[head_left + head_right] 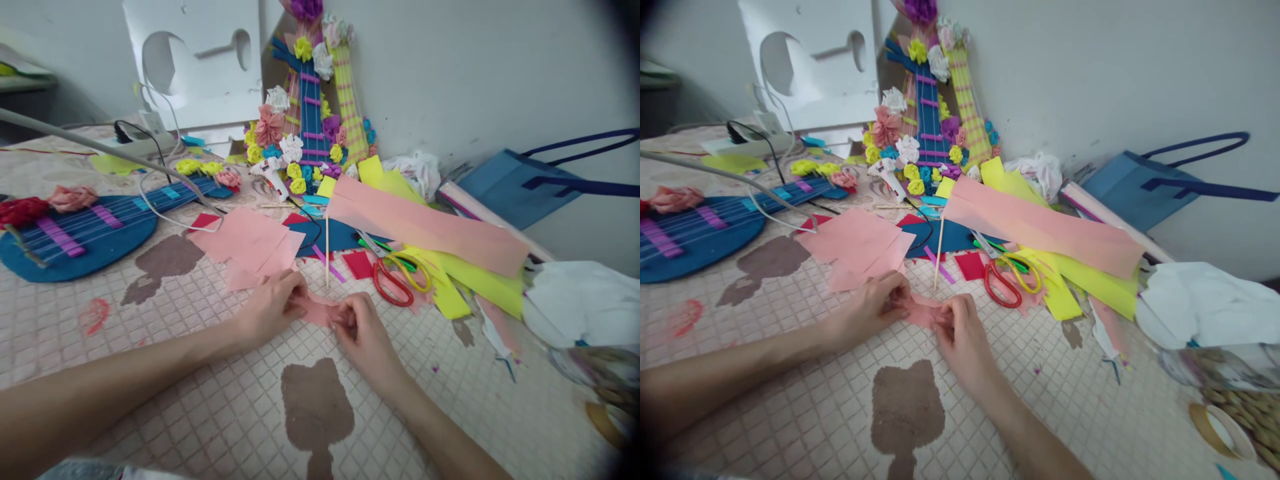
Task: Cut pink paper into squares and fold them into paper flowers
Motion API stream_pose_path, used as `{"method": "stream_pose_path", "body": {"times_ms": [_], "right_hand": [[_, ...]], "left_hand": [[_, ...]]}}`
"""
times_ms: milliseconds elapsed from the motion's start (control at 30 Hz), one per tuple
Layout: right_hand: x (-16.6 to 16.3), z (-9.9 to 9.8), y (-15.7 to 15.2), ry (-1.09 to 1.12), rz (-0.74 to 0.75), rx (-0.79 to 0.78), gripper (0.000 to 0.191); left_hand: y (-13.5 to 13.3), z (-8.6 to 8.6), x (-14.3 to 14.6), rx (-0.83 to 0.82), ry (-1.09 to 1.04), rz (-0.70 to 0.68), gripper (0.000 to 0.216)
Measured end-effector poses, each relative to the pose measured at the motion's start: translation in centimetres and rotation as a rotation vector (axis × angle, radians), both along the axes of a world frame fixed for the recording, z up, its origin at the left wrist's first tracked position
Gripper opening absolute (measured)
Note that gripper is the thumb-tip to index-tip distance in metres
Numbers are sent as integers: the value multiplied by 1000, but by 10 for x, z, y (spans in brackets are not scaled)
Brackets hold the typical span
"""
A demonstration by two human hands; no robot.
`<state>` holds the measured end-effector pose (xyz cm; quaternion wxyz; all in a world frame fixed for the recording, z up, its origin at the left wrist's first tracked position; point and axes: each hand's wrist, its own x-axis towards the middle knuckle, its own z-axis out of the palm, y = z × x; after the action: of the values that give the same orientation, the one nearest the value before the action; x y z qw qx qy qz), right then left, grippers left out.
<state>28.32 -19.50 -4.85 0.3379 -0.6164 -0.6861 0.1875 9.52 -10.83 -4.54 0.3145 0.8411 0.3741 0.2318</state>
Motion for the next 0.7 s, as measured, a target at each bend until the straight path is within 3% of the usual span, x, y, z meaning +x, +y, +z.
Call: {"method": "stream_pose_path", "body": {"times_ms": [100,167,367,567,700], "right_hand": [[1,1,-1,-25,2,17,30],[2,3,-2,-46,56,-14,34],[5,9,-4,-142,127,-53,30],[10,11,-2,-277,259,21,21],[12,6,-1,-372,308,124,18]], "left_hand": [[-2,0,-1,-9,-25,-19,37],[-2,2,-2,-8,-14,-48,36],[0,7,-3,-28,12,-92,25],[0,4,-3,-5,17,-98,26],[0,0,-5,109,-46,-115,19]]}}
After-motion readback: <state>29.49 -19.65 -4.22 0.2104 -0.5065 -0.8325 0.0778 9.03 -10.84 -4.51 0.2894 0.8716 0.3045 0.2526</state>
